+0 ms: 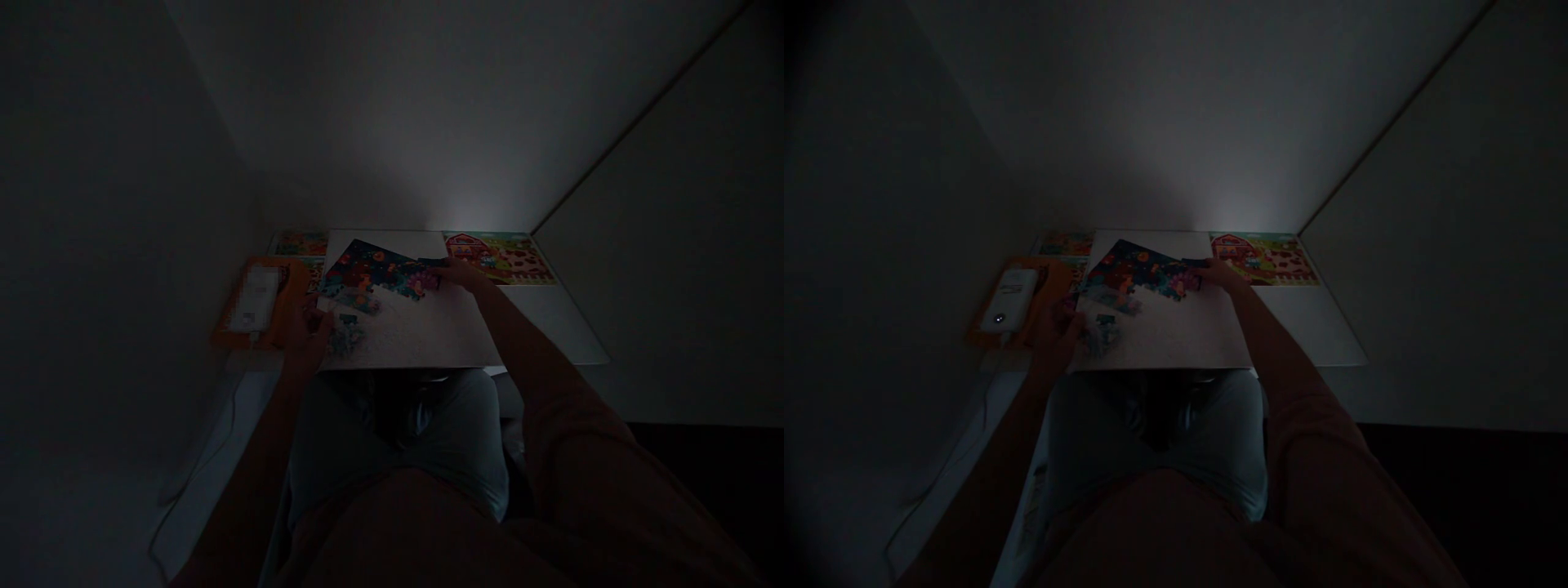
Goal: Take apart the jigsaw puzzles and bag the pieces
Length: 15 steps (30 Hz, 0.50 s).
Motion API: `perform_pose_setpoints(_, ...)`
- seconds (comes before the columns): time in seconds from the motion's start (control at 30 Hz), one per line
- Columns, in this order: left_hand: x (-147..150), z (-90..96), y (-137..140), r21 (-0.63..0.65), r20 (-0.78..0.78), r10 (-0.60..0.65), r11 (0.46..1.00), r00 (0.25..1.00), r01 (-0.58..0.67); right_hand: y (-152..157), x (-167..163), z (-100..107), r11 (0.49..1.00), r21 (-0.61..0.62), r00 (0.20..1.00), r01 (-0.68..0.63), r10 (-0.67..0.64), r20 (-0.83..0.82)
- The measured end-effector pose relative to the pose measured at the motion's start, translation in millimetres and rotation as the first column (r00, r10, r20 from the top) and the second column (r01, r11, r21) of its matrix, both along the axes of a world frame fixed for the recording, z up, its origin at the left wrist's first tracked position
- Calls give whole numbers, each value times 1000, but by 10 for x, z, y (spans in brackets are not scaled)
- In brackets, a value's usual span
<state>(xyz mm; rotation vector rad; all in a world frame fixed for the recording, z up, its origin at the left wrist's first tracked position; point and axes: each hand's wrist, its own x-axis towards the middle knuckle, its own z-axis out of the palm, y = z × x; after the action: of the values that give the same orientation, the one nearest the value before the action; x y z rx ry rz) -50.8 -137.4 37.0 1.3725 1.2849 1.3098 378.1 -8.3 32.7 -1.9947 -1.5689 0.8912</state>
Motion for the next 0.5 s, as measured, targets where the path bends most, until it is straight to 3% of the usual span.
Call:
perform_pose_setpoints(0.17, -9, 15, -37, -7, -6, 17, 1000, 1000, -17, -93, -177, 65, 1000, 4, 984, -23, 23, -178)
perform_pose_setpoints(0.5, 20, 16, -17, 21, -3, 15, 1000, 1000, -15, -92, -395, 116, 998, 39, 988, 40, -34, -152)
